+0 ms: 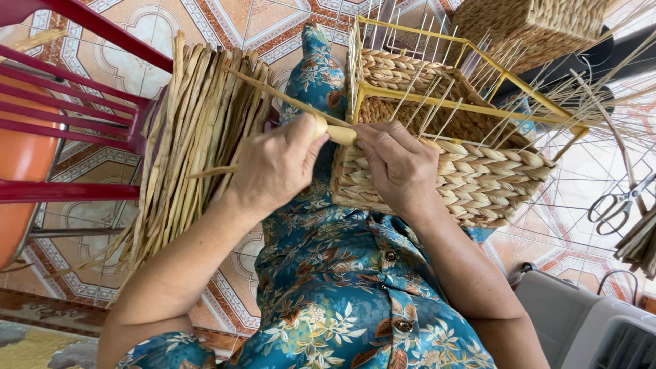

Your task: The person weaves dried palm leaves into a rectangular basket using a yellow wire frame. They repeatedly thread the leaves through the vertical wires, pull them tight, and adjust the weave to maintain even tension and alignment.

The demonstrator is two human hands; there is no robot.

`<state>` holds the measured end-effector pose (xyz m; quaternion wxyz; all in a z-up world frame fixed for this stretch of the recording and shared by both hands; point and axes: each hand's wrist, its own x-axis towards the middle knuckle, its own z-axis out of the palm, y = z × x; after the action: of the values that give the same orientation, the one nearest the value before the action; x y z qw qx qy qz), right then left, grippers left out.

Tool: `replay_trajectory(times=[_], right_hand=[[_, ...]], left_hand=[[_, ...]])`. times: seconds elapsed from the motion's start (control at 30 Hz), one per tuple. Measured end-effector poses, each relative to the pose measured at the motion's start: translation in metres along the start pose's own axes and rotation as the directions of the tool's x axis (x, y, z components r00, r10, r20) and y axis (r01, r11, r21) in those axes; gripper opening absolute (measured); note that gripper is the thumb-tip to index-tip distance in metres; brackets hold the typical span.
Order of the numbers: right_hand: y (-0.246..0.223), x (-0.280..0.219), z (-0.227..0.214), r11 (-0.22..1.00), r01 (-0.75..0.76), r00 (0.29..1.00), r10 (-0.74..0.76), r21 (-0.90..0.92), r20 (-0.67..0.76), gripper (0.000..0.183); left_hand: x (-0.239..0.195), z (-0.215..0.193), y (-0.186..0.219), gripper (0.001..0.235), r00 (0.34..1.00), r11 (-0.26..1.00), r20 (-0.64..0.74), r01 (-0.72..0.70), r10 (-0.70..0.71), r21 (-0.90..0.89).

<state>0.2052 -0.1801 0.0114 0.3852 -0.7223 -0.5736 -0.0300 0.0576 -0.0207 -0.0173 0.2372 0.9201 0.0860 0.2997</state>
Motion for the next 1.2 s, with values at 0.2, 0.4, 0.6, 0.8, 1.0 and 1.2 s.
replay_trajectory(times=[0.2, 0.4, 0.6, 0.8, 1.0, 1.2], right_hand=[[-0.006, -0.004, 0.009, 0.998, 0.052, 0.998, -0.053, -0.033, -0.022, 0.017], [-0.002, 0.0, -0.008, 0.983, -0.088, 0.99, 0.068, 0.162, 0.123, 0.028], [0.001, 0.009, -0.015, 0.853, -0.411, 0.905, 0.341, 0.321, 0.254, 0.03], [-0.011, 0.012, 0.003, 0.91, -0.342, 0.937, 0.314, 0.232, 0.151, 0.025], [-0.008, 0.013, -0.001, 0.846, -0.385, 0.923, 0.346, 0.369, 0.171, 0.021], [-0.001, 0.01, -0.002, 0.781, -0.448, 0.894, 0.385, 0.436, 0.229, 0.019]], left_hand=[[-0.001, 0.019, 0.012, 0.008, 0.994, 0.999, -0.108, 0.029, -0.033, -0.035], [-0.004, 0.008, 0.006, 0.013, 0.997, 0.986, 0.072, -0.005, 0.017, -0.167], [-0.023, -0.078, -0.036, 0.029, 0.866, 0.908, 0.499, 0.196, 0.016, -0.369], [-0.005, -0.067, -0.015, 0.039, 0.898, 0.7, 0.366, 0.424, -0.243, -0.575], [0.016, -0.021, -0.006, 0.038, 0.908, 0.893, 0.221, 0.399, -0.355, -0.207], [0.012, -0.014, 0.01, 0.044, 0.987, 0.995, 0.148, 0.077, -0.066, -0.069]])
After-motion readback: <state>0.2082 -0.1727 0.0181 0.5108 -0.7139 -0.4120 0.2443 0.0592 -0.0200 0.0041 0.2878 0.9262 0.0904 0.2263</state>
